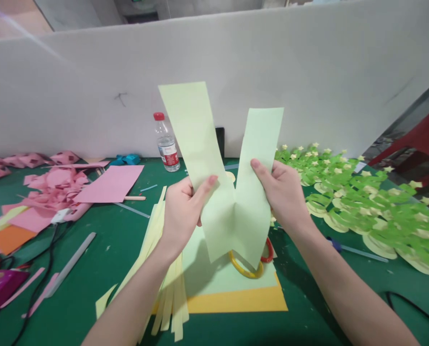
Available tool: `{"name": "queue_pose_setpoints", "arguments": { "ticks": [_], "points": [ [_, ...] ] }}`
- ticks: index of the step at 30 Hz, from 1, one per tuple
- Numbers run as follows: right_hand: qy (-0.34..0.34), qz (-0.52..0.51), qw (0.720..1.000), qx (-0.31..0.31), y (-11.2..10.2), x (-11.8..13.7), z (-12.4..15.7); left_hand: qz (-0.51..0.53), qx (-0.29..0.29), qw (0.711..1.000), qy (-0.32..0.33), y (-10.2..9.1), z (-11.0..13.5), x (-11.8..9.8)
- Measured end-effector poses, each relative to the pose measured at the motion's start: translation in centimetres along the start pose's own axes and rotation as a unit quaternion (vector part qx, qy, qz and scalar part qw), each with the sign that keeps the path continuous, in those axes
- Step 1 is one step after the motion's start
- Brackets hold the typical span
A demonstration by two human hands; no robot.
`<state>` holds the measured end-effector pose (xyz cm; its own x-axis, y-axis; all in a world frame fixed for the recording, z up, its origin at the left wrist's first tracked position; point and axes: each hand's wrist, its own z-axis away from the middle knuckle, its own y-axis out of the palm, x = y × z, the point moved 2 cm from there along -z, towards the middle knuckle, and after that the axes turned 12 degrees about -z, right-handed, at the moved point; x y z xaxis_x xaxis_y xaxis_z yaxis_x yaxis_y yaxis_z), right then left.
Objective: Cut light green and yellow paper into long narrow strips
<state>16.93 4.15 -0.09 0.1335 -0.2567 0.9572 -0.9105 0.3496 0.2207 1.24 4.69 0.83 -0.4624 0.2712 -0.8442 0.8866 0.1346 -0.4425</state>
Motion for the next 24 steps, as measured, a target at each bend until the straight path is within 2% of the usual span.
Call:
{"name": "queue_pose_setpoints", "arguments": {
  "ticks": [2,5,7,13,17,20,22,24],
  "points": [
    [0.009,-0.004,1.000,-0.005,0.0,0.2,-0.1,0.026,0.044,0.999,0.003,0.0,0.0,-0.1],
    [0.015,-0.015,1.000,-0.012,-0.2,0.5,-0.3,0.039,0.173,0.984,0.019,0.6,0.2,-0.2],
    [0.021,-0.021,0.999,-0.012,-0.4,0.4,-0.6,0.026,0.217,0.976,0.012,0.9,0.3,-0.1],
    [0.069,-0.014,0.997,0.043,-0.8,0.4,-1.0,0.025,0.167,0.985,-0.023,0.9,0.4,0.4],
    [0.103,0.008,0.989,0.107,-0.9,1.2,-0.2,-0.014,0.056,0.998,-0.017,0.2,0.4,0.1],
    [0.146,0.055,0.967,0.204,-0.9,1.9,0.8,-0.030,-0.006,1.000,0.001,-0.4,0.5,-0.5],
    [0.181,0.073,0.940,0.278,-0.8,2.3,1.7,-0.008,-0.022,1.000,0.006,-0.7,0.7,-0.9],
    [0.193,0.046,0.937,0.288,-0.6,2.7,2.3,0.042,0.005,0.999,-0.004,-1.0,0.9,-1.3]
  ]
}}
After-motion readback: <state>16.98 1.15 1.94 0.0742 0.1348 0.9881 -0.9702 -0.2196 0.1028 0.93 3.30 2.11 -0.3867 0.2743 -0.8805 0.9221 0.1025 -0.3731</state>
